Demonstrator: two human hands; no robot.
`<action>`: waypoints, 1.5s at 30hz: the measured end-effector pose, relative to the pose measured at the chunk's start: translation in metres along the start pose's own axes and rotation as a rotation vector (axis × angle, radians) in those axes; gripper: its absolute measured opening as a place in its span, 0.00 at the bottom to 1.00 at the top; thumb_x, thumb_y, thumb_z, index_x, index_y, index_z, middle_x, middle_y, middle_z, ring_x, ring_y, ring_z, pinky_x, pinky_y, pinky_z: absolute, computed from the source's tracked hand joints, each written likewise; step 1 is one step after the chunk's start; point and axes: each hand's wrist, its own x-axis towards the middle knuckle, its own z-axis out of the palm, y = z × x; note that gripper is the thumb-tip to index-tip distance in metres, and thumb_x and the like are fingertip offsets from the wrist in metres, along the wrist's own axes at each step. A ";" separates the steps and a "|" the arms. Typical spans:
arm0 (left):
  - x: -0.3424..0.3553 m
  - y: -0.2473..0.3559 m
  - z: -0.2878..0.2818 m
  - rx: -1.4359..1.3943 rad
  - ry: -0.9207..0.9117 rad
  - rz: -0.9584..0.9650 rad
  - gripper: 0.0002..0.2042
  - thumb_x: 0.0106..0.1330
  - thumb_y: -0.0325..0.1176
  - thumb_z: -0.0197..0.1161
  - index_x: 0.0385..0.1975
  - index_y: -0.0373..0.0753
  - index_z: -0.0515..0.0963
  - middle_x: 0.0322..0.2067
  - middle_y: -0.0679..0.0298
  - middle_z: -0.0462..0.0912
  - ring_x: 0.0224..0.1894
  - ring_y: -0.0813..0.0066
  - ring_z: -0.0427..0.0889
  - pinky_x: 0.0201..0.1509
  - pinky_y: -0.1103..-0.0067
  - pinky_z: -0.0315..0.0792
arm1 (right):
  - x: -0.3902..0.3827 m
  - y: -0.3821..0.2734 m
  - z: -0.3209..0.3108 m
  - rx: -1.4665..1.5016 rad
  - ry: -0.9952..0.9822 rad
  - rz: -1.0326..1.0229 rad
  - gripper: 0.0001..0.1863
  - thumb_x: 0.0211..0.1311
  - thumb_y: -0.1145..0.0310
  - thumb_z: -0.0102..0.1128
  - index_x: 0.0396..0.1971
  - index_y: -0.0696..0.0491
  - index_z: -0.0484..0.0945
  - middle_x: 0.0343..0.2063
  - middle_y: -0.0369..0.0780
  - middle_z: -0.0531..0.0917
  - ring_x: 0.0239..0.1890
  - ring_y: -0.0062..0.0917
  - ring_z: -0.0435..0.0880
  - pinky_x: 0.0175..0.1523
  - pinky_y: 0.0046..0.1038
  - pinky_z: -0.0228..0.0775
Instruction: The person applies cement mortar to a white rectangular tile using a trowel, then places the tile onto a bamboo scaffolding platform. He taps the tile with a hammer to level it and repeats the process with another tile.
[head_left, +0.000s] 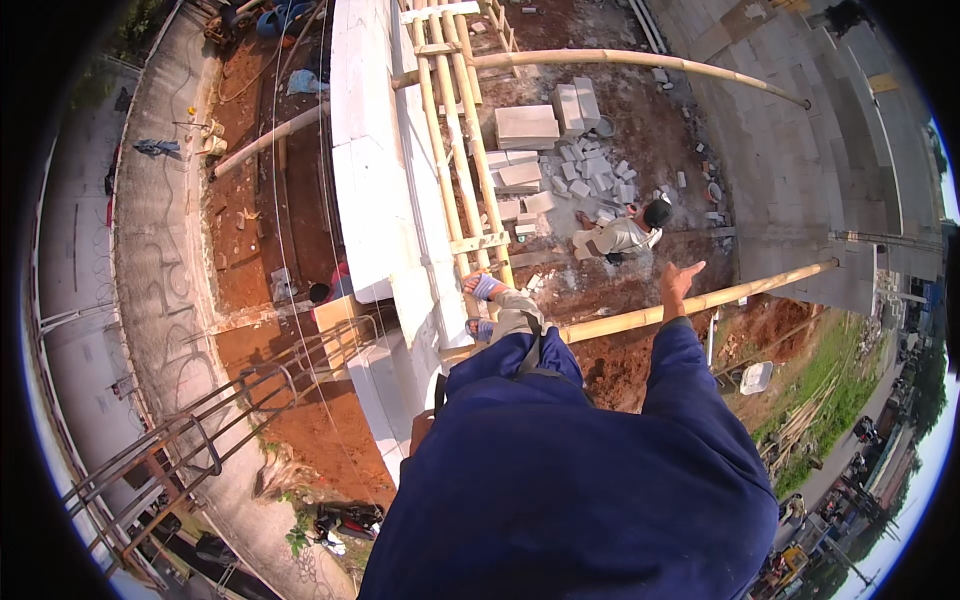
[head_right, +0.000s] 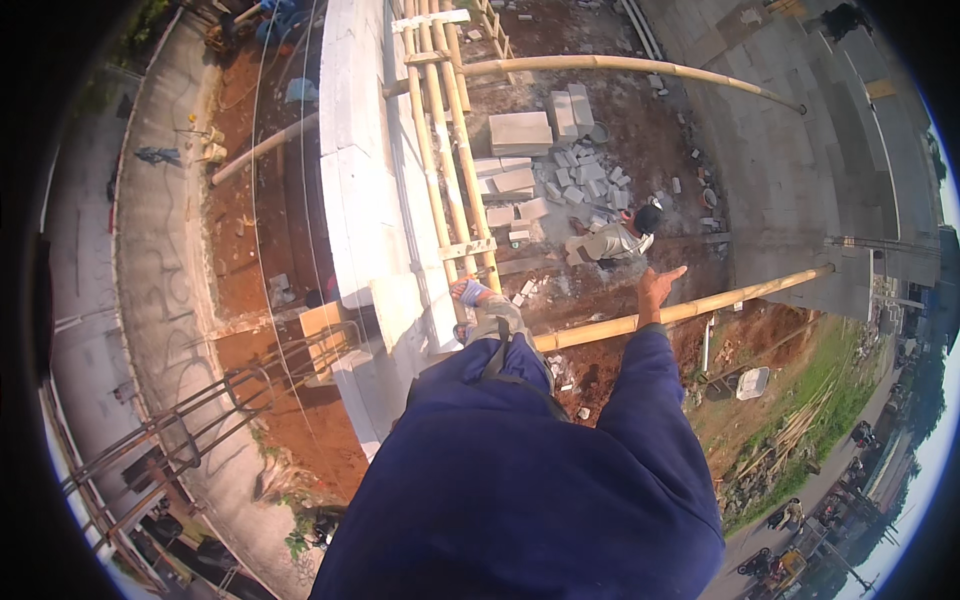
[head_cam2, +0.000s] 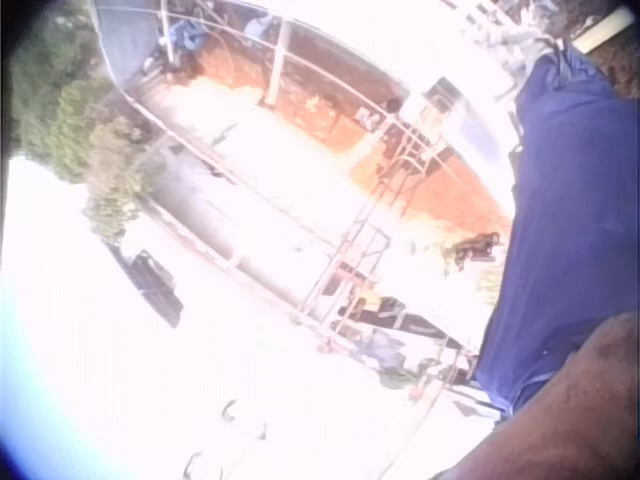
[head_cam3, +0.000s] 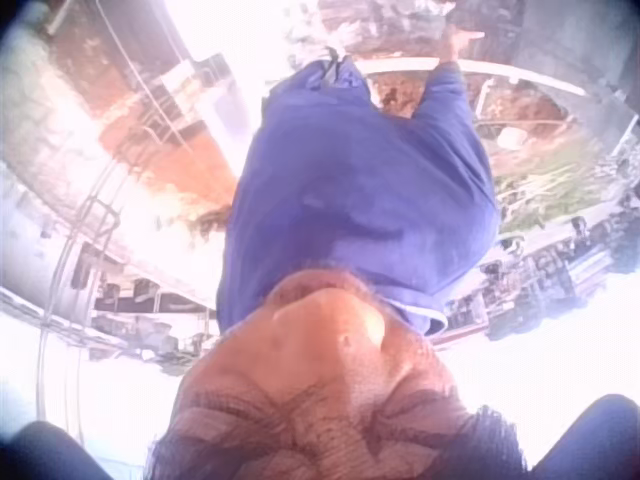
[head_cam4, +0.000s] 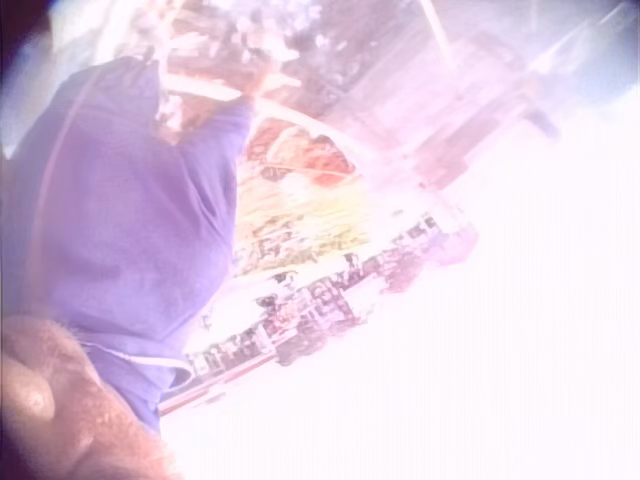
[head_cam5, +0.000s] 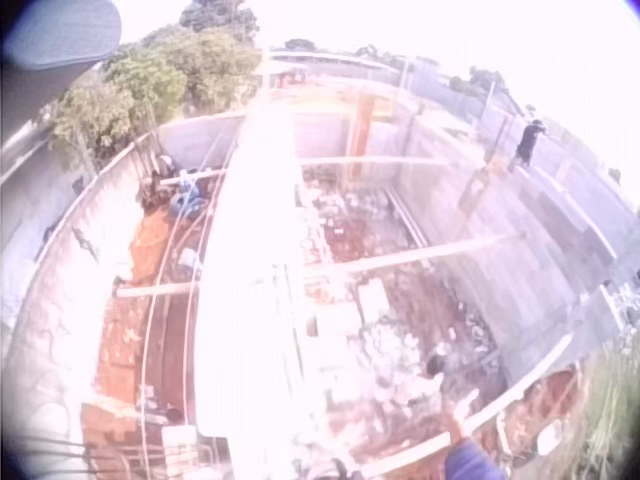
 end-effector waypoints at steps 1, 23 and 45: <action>0.018 0.009 0.005 0.038 -0.007 0.143 0.19 0.74 0.42 0.61 0.50 0.30 0.86 0.39 0.55 0.91 0.37 0.63 0.91 0.43 0.68 0.84 | 0.025 0.019 -0.011 -0.073 0.103 -0.053 0.48 0.65 0.57 0.68 0.78 0.58 0.52 0.56 0.62 0.84 0.59 0.56 0.84 0.65 0.48 0.74; 0.071 0.077 0.215 -0.741 0.744 -0.683 0.11 0.64 0.38 0.65 0.36 0.40 0.89 0.38 0.51 0.90 0.46 0.47 0.89 0.52 0.59 0.81 | -0.045 -0.227 0.151 -0.666 -1.087 -0.622 0.18 0.66 0.60 0.65 0.42 0.62 0.83 0.32 0.49 0.88 0.27 0.37 0.87 0.32 0.37 0.74; 0.109 0.186 0.407 -1.262 1.097 -0.880 0.17 0.68 0.47 0.64 0.38 0.38 0.88 0.40 0.46 0.90 0.46 0.41 0.88 0.49 0.54 0.79 | -0.216 -0.288 0.261 -0.869 -1.469 -0.976 0.22 0.65 0.75 0.66 0.59 0.62 0.79 0.38 0.45 0.88 0.27 0.25 0.84 0.26 0.24 0.70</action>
